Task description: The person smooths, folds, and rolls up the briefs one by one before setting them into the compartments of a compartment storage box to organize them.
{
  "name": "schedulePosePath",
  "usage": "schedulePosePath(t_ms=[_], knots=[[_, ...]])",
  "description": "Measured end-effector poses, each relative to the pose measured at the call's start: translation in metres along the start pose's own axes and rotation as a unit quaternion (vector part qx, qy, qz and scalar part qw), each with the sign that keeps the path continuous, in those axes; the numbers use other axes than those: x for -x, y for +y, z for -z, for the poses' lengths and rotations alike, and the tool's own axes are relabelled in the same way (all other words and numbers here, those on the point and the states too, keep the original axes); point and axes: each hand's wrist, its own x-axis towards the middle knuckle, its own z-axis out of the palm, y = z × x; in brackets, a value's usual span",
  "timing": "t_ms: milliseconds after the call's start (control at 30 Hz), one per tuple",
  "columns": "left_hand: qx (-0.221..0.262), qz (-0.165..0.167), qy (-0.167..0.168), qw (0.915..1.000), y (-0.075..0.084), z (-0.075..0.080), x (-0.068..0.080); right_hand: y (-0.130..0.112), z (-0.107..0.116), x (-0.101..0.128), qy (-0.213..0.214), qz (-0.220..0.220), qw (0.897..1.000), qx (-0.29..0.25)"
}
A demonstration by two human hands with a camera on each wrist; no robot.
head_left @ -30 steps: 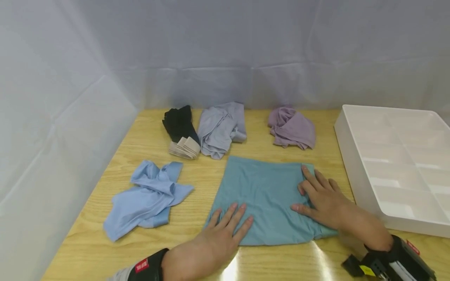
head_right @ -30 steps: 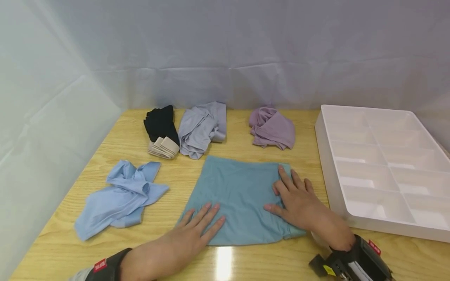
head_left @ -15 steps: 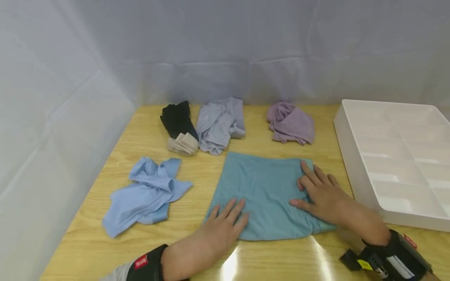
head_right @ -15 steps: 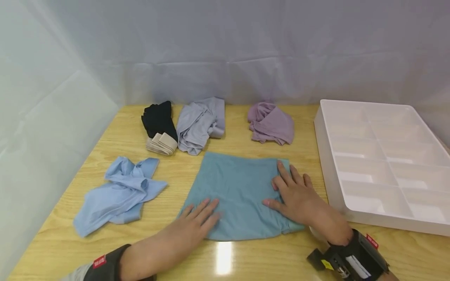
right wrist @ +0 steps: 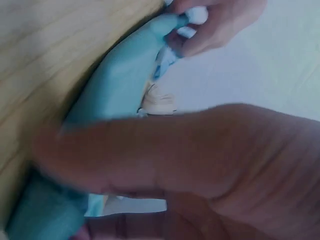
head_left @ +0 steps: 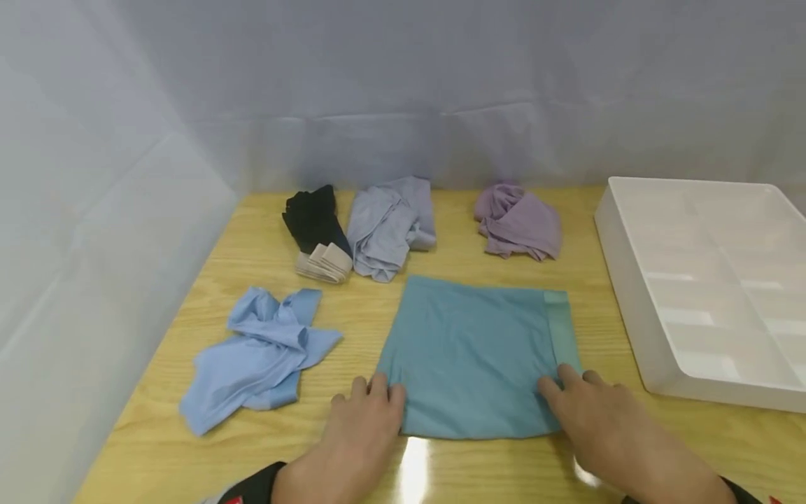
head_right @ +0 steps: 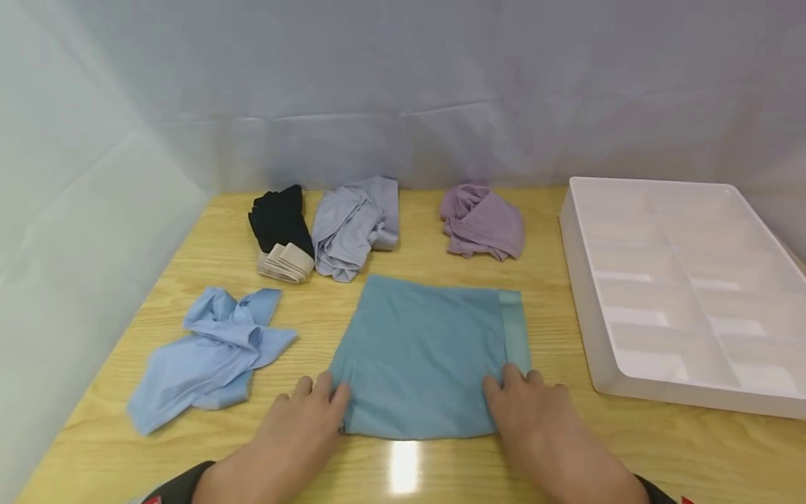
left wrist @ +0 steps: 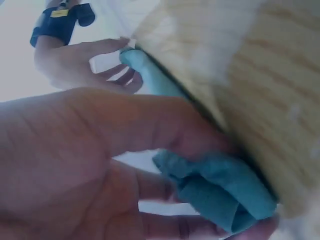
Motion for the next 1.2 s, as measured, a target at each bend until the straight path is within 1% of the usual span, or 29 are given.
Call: schedulePosePath(t_ms=[33, 67, 133, 200, 233, 333, 400, 467, 500, 567, 633, 667, 700, 733, 767, 800, 867, 933, 1000, 1067, 1133, 1200], knots=[[0.000, 0.004, -0.012, 0.9999, -0.001, 0.000, 0.000, 0.000, 0.000, -0.001, -0.004, -0.003, 1.000, 0.003], [-0.001, 0.006, -0.026, 0.9996, -0.002, 0.000, 0.000, 0.000, -0.001, -0.002, 0.000, -0.003, 1.000, 0.009], [-0.004, 0.000, -0.037, 0.9993, -0.005, 0.000, 0.000, 0.001, -0.001, -0.006, 0.016, 0.007, 1.000, 0.017], [0.006, -0.006, -0.057, 0.9983, -0.011, 0.004, 0.000, 0.005, 0.001, -0.008, 0.024, 0.022, 0.999, 0.029], [0.016, -0.010, -0.068, 0.9975, -0.014, 0.007, -0.001, 0.007, 0.003, -0.007, 0.024, 0.029, 0.999, 0.026], [0.046, -0.024, -0.106, 0.9931, -0.025, 0.020, 0.002, 0.018, 0.012, 0.000, 0.019, 0.059, 0.998, -0.006], [0.062, -0.048, -0.132, 0.9881, -0.034, 0.031, 0.005, 0.026, 0.018, 0.008, 0.012, 0.081, 0.996, -0.046], [0.085, -0.081, -0.160, 0.9800, -0.043, 0.041, 0.011, 0.034, 0.023, 0.016, 0.003, 0.115, 0.990, -0.083], [0.105, -0.101, -0.173, 0.9741, -0.048, 0.045, 0.014, 0.038, 0.026, 0.020, 0.000, 0.133, 0.986, -0.097], [0.152, -0.145, -0.185, 0.9600, -0.059, 0.052, 0.019, 0.045, 0.031, 0.024, -0.027, 0.157, 0.978, -0.133], [0.203, -0.182, -0.180, 0.9451, -0.069, 0.059, 0.019, 0.052, 0.036, 0.024, -0.039, 0.182, 0.969, -0.165], [0.229, -0.196, -0.170, 0.9382, -0.074, 0.061, 0.017, 0.055, 0.038, 0.023, -0.038, 0.191, 0.965, -0.178], [0.255, -0.207, -0.162, 0.9303, -0.079, 0.064, 0.014, 0.058, 0.040, 0.021, -0.040, 0.192, 0.962, -0.188], [0.269, -0.215, -0.148, 0.9273, -0.084, 0.066, 0.010, 0.060, 0.042, 0.018, -0.037, 0.192, 0.961, -0.196], [0.277, -0.216, -0.133, 0.9269, -0.088, 0.067, 0.005, 0.063, 0.043, 0.014, -0.024, 0.196, 0.960, -0.198], [0.287, -0.210, -0.121, 0.9267, -0.091, 0.067, -0.001, 0.066, 0.043, 0.011, -0.010, 0.195, 0.961, -0.198], [0.298, -0.190, -0.102, 0.9300, -0.097, 0.066, -0.011, 0.069, 0.043, 0.002, 0.023, 0.177, 0.966, -0.186], [0.301, -0.160, -0.086, 0.9360, -0.099, 0.061, -0.021, 0.071, 0.042, -0.005, 0.059, 0.164, 0.970, -0.172], [0.311, -0.126, -0.083, 0.9385, -0.101, 0.055, -0.029, 0.072, 0.038, -0.012, 0.098, 0.167, 0.968, -0.158], [0.316, -0.095, -0.085, 0.9402, -0.102, 0.049, -0.036, 0.073, 0.035, -0.017, 0.122, 0.169, 0.968, -0.143], [0.314, -0.067, -0.093, 0.9426, -0.102, 0.043, -0.042, 0.074, 0.031, -0.021, 0.131, 0.171, 0.967, -0.138], [0.307, -0.050, -0.100, 0.9451, -0.102, 0.038, -0.046, 0.073, 0.028, -0.024, 0.130, 0.158, 0.970, -0.132]])
